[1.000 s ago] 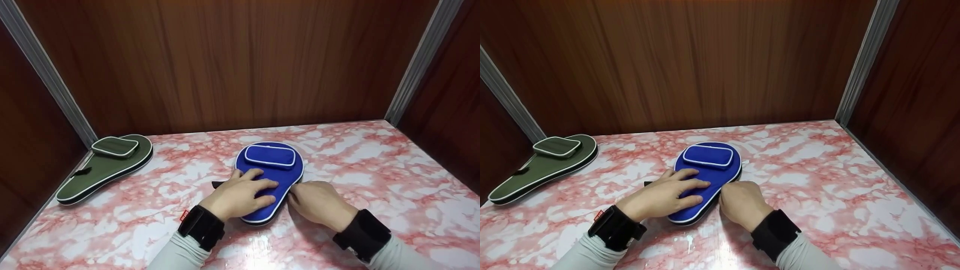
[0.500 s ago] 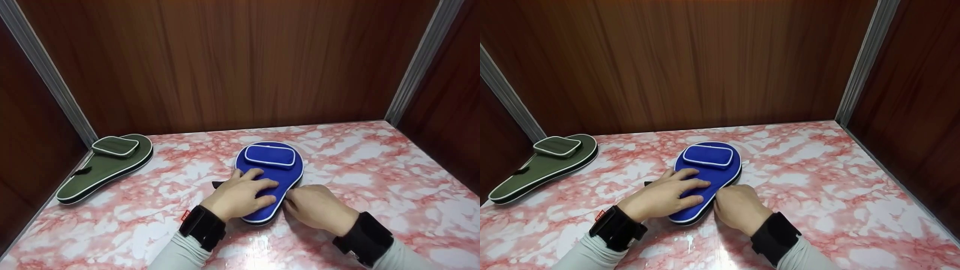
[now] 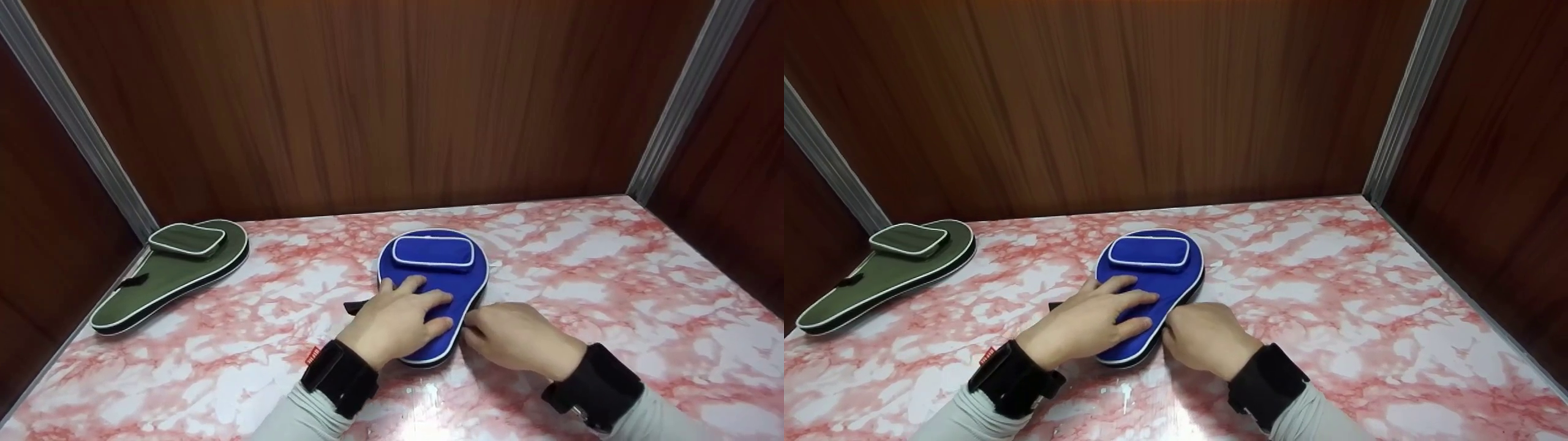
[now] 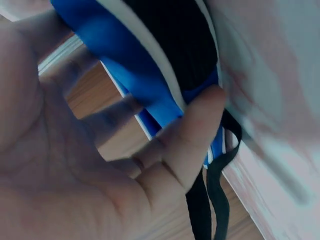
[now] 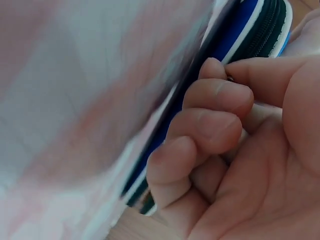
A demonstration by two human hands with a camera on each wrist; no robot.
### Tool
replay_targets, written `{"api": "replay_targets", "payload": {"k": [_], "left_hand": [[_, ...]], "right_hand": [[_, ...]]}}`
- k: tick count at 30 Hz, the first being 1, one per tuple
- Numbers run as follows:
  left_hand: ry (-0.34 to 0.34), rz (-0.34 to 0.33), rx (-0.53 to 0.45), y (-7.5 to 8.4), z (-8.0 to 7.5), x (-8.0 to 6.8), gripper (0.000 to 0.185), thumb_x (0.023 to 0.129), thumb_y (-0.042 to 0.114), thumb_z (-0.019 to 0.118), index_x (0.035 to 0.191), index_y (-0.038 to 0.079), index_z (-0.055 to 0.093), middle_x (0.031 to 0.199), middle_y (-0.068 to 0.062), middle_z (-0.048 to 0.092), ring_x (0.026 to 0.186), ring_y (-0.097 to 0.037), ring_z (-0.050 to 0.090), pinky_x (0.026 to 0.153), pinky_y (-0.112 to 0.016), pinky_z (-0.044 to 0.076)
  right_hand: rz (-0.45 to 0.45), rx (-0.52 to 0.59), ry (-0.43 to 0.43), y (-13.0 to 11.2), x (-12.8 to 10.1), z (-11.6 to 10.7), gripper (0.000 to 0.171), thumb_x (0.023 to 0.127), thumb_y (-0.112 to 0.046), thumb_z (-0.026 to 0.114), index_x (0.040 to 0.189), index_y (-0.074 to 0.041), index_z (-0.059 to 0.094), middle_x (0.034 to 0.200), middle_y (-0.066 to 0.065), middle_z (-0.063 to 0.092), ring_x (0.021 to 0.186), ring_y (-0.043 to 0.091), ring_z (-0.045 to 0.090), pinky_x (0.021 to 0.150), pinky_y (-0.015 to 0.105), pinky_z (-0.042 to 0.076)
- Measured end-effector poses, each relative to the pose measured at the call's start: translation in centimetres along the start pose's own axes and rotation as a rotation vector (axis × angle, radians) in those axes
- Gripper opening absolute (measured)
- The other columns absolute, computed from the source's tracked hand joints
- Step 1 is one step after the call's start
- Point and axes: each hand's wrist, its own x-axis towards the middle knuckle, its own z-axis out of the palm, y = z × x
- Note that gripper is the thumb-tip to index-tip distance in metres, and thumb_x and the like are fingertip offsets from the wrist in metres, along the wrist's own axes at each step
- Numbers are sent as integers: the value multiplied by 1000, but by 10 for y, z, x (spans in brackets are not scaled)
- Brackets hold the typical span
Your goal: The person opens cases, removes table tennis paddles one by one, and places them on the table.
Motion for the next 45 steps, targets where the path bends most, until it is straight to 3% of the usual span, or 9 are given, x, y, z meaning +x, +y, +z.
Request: {"api": "replay_targets", "payload": {"k": [6, 11, 15, 19, 22, 27, 33, 38, 45], "left_hand": [[-44, 19, 27, 1, -9, -4, 40, 110, 31, 66, 150, 30, 71, 158, -12, 61, 142, -37, 58, 114, -55, 48], [-49, 61, 179, 8, -15, -10, 57, 98, 16, 76, 149, 38, 70, 149, -9, 66, 128, -35, 64, 101, -52, 56], [-32, 100, 286, 15, -13, -8, 63, 91, 18, 84, 150, 36, 69, 153, -5, 63, 139, -35, 56, 111, -53, 48], [-86, 169, 191, 5, -10, -2, 61, 97, 11, 74, 154, 29, 66, 169, -2, 51, 158, -37, 41, 127, -57, 33], [-120, 204, 81, -7, -7, 4, 56, 105, 9, 63, 157, 29, 64, 171, -3, 48, 160, -36, 38, 130, -56, 29], [-141, 202, 2, -21, -7, 8, 46, 114, 24, 60, 158, 38, 62, 174, -2, 44, 163, -36, 33, 130, -60, 26], [-98, 178, 31, -21, -7, 5, 46, 113, 41, 64, 158, 38, 62, 172, -7, 47, 160, -33, 39, 125, -61, 34], [-70, 121, 59, -16, -6, 3, 46, 112, 43, 64, 158, 41, 61, 171, -7, 48, 159, -32, 42, 123, -64, 35], [-57, 114, 78, -17, -5, 1, 46, 112, 44, 63, 158, 41, 61, 170, -7, 48, 158, -33, 42, 121, -64, 37]], "right_hand": [[164, 37, 4, 5, 0, 0, 31, 103, -18, 68, 73, -21, 63, 67, -4, 59, 64, 20, 63, 63, 53, 52], [229, 2, 38, 13, 0, 0, 37, 106, -21, 67, 70, -20, 58, 63, -2, 54, 61, 19, 59, 59, 51, 50], [246, -17, 39, 17, -1, 0, 38, 107, -22, 67, 71, -21, 58, 64, -3, 53, 60, 19, 59, 59, 50, 50], [228, -33, 34, 18, 0, 1, 36, 108, -22, 67, 72, -21, 59, 65, -2, 57, 63, 22, 64, 60, 52, 52], [212, -39, 27, 19, 0, 1, 36, 108, -22, 66, 73, -20, 58, 66, -1, 57, 66, 26, 67, 62, 54, 53], [188, -41, 20, 18, 0, 0, 35, 108, -21, 67, 74, -21, 58, 65, -3, 56, 66, 25, 68, 64, 54, 54], [154, -58, 31, 17, 0, -1, 33, 108, -21, 66, 75, -21, 61, 66, -3, 58, 66, 24, 67, 62, 53, 53], [122, -74, 53, 15, -3, 0, 32, 107, -23, 68, 76, -22, 61, 68, -3, 61, 68, 27, 70, 60, 53, 53], [60, -65, 38, 15, -9, -1, 32, 105, -19, 70, 76, -23, 58, 65, -9, 54, 61, 16, 61, 57, 47, 50]]}}
